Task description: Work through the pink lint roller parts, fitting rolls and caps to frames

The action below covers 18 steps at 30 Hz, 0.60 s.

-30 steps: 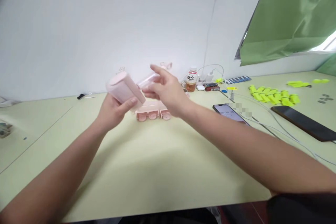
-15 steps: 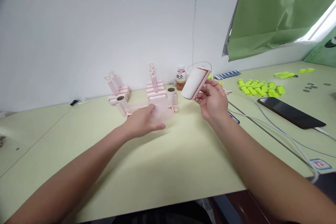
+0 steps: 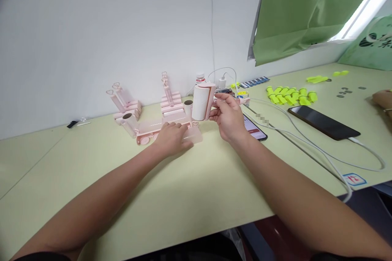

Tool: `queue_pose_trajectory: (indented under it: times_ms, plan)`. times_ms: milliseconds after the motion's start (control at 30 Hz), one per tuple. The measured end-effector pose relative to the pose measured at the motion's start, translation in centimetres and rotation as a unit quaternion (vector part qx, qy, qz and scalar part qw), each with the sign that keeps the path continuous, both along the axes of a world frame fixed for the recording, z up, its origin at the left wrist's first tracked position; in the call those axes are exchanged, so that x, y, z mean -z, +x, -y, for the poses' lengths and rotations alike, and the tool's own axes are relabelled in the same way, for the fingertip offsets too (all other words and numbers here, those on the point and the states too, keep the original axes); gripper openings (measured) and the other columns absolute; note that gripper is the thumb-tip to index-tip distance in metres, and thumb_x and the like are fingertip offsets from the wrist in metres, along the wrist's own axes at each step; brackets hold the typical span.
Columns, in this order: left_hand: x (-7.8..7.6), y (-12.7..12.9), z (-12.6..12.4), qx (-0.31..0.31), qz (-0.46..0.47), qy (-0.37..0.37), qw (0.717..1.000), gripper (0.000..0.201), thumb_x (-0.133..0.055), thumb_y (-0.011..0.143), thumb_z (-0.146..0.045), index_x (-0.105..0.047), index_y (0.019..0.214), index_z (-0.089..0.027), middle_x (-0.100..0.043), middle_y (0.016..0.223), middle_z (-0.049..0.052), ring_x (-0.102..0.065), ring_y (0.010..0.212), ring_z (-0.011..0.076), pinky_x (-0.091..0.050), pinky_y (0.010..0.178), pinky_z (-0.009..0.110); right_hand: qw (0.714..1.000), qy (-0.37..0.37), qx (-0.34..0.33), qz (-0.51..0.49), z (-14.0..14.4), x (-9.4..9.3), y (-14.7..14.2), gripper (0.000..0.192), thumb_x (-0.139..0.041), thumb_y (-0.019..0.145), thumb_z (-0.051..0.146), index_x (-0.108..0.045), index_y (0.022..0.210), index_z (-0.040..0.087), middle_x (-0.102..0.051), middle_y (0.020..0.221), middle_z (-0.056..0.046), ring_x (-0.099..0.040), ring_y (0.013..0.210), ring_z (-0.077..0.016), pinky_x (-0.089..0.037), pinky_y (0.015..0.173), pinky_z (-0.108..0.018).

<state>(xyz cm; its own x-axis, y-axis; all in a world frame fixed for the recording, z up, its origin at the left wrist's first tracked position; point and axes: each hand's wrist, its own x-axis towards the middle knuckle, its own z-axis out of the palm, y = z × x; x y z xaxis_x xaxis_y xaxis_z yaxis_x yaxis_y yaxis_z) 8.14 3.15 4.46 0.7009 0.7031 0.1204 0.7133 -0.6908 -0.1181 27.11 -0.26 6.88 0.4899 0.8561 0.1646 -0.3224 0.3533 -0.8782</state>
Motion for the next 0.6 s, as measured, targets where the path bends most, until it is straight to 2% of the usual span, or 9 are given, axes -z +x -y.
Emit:
queue_pose_trajectory:
  times_ms: [400,467,533,600]
  plan:
    - [0.3,-1.4,-0.9,0.008,0.037,0.003,0.999,0.043,-0.06,0.082,-0.052,-0.061,0.109,-0.018,-0.067,0.105,0.011,-0.058,0.1,0.0316,-0.041,0.088,0.045,0.999,-0.014,-0.02,0.029,0.0,1.0,-0.6,0.023,-0.065,0.072,0.026,-0.059,0.093,0.023,-0.062,0.067,0.006,-0.056,0.05,-0.0085,-0.05,0.049,-0.022]
    - [0.3,-1.7,-0.8,0.013,0.082,0.005,0.996,0.05,-0.062,0.081,-0.054,-0.058,0.116,-0.019,-0.065,0.111,0.011,-0.057,0.106,0.0326,-0.041,0.092,0.047,0.999,-0.019,-0.034,0.028,0.1,1.2,-0.9,0.024,-0.067,0.072,0.026,-0.059,0.094,0.023,-0.063,0.068,0.006,-0.057,0.051,-0.0087,-0.051,0.051,-0.023]
    - [0.1,-2.1,-0.3,0.007,0.169,-0.005,0.986,0.057,-0.059,0.084,-0.056,-0.052,0.127,-0.019,-0.062,0.12,0.012,-0.055,0.112,0.0325,-0.04,0.094,0.047,0.997,-0.023,-0.069,0.02,0.5,1.4,-1.6,0.027,-0.069,0.073,0.026,-0.06,0.097,0.023,-0.064,0.071,0.006,-0.059,0.053,-0.0091,-0.053,0.054,-0.024]
    - [-0.2,-2.7,0.6,-0.004,0.287,-0.052,0.957,0.061,-0.053,0.088,-0.058,-0.043,0.135,-0.019,-0.061,0.124,0.013,-0.057,0.112,0.03,-0.044,0.091,0.044,0.991,-0.023,-0.135,0.004,1.2,1.5,-2.7,0.032,-0.072,0.073,0.025,-0.06,0.103,0.024,-0.068,0.078,0.004,-0.064,0.06,-0.0105,-0.056,0.062,-0.027]
